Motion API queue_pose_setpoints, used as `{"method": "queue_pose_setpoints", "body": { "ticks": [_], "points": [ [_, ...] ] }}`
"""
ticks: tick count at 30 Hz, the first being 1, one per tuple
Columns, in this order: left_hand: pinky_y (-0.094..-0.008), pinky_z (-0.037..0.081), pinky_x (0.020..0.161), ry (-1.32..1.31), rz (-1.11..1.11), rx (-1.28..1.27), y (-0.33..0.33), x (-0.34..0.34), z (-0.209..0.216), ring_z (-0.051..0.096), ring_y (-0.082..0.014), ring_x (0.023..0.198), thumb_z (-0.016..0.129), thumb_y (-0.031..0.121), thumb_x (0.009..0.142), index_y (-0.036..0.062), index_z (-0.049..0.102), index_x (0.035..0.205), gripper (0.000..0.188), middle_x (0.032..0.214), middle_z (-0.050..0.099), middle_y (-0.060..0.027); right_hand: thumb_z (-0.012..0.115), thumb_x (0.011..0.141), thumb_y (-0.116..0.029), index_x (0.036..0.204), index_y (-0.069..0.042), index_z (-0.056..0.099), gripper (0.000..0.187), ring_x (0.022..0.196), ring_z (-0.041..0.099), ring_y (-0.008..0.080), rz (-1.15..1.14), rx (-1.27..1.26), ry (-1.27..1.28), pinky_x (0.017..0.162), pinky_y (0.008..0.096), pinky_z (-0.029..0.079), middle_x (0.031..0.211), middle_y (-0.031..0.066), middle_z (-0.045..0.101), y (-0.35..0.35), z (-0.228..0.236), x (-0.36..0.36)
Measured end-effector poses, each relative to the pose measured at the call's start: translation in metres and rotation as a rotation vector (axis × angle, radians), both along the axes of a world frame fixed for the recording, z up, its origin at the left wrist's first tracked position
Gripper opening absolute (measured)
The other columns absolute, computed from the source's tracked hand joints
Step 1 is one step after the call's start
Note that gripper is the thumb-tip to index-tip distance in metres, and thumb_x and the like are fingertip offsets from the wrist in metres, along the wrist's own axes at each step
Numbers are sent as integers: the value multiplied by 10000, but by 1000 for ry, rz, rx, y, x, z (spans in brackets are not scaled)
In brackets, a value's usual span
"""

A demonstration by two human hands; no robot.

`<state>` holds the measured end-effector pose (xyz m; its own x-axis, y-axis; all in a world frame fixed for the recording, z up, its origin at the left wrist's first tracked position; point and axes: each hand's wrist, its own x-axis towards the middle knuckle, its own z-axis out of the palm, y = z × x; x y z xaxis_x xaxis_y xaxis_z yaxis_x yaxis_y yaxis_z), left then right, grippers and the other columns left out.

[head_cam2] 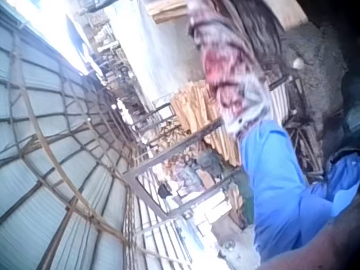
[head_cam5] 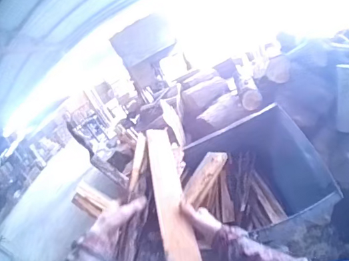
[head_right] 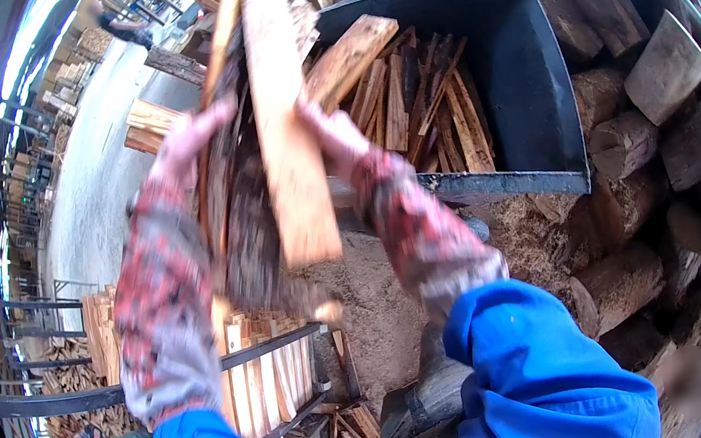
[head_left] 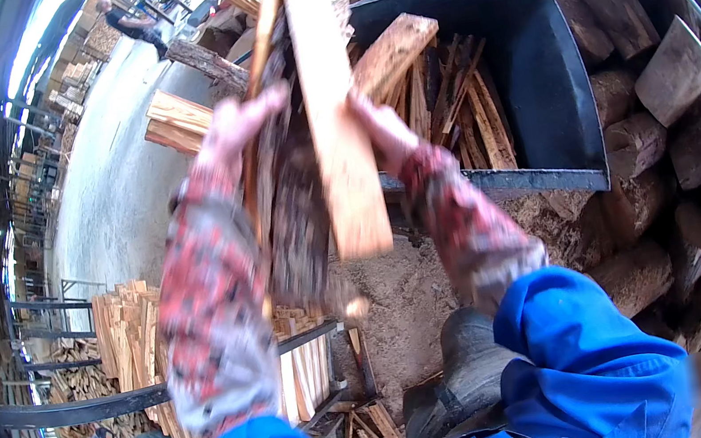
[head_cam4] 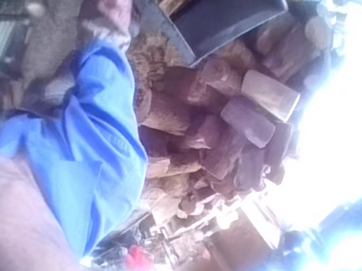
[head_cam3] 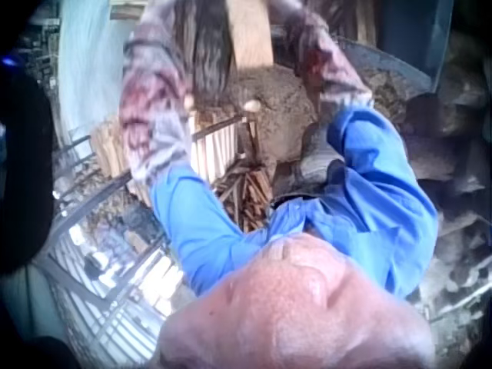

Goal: The person sorts and organizes split firewood in a workshop. They pick up pieces of wood from the floor and a green table, then place them into a black wheelbarrow. The person arranges the wood inside the wheelbarrow to fit more pieces.

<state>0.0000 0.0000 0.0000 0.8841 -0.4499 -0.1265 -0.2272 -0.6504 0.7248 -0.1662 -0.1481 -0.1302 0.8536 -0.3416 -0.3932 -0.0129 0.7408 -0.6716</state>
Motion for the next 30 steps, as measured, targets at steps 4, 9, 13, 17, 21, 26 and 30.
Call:
{"method": "queue_pose_setpoints", "body": {
  "ticks": [4, 9, 13, 17, 21, 26, 30],
  "points": [
    [-310, 441, 927, -187, 25, -55, 26, 11, 10, 531, -238, 1066, 795, 482, 760, -128, 373, 1336, 939, 1151, 545, -204, 639, 895, -510, 1071, 79, 581, 617, 707, 548, 155, 52, -601, 11, 577, 337, 455, 856, 99, 622, -7, -77, 48],
    [-394, 414, 1052, -205, -58, 85, 70, 2, -118, 517, -379, 1254, 726, 625, 750, -160, 345, 1381, 1076, 1327, 499, -349, 615, 831, -642, 1232, 101, 533, 849, 1170, 570, 389, 262, -1260, 318, 983, 439, 451, 1188, 297, 604, -36, -185, -33],
    [-411, 333, 1120, -160, 195, 47, 134, -48, -259, 419, -393, 1338, 768, 610, 714, -138, 302, 1419, 1129, 1413, 413, -342, 617, 816, -646, 1311, -18, 525, 806, 1186, 547, 375, 507, -1520, 375, 986, 458, 432, 1220, 226, 604, 5, -168, -54],
    [-405, 372, 1095, 68, 305, -10, 152, -79, -337, 468, -364, 1303, 802, 447, 768, -126, 351, 1395, 961, 1386, 455, -327, 648, 800, -594, 1264, -65, 564, 708, 1117, 562, 308, 610, -1818, 391, 935, 440, 397, 1131, 149, 628, 23, -163, -56],
    [-412, 427, 1049, 113, 267, -140, 147, -113, -368, 532, -353, 1233, 803, 301, 798, -127, 450, 1313, 758, 1299, 543, -298, 663, 810, -524, 1264, -74, 555, 648, 1071, 568, 300, 580, -1908, 354, 893, 435, 394, 1090, 129, 625, 14, -178, -70],
    [-381, 526, 917, 94, 237, -290, 147, -103, -350, 611, -333, 1121, 780, 260, 827, -112, 521, 1236, 610, 1197, 613, -269, 657, 825, -491, 1283, -80, 541, 627, 1075, 580, 298, 607, -1915, 435, 899, 433, 393, 1106, 126, 624, 15, -173, -60],
    [-376, 537, 900, 118, 241, -388, 150, -87, -345, 620, -318, 1106, 769, 190, 837, -107, 527, 1233, 551, 1184, 619, -270, 651, 828, -497, 1288, -86, 539, 627, 1076, 584, 309, 643, -1879, 441, 894, 437, 399, 1121, 130, 624, 10, -167, -55]
  ]
}}
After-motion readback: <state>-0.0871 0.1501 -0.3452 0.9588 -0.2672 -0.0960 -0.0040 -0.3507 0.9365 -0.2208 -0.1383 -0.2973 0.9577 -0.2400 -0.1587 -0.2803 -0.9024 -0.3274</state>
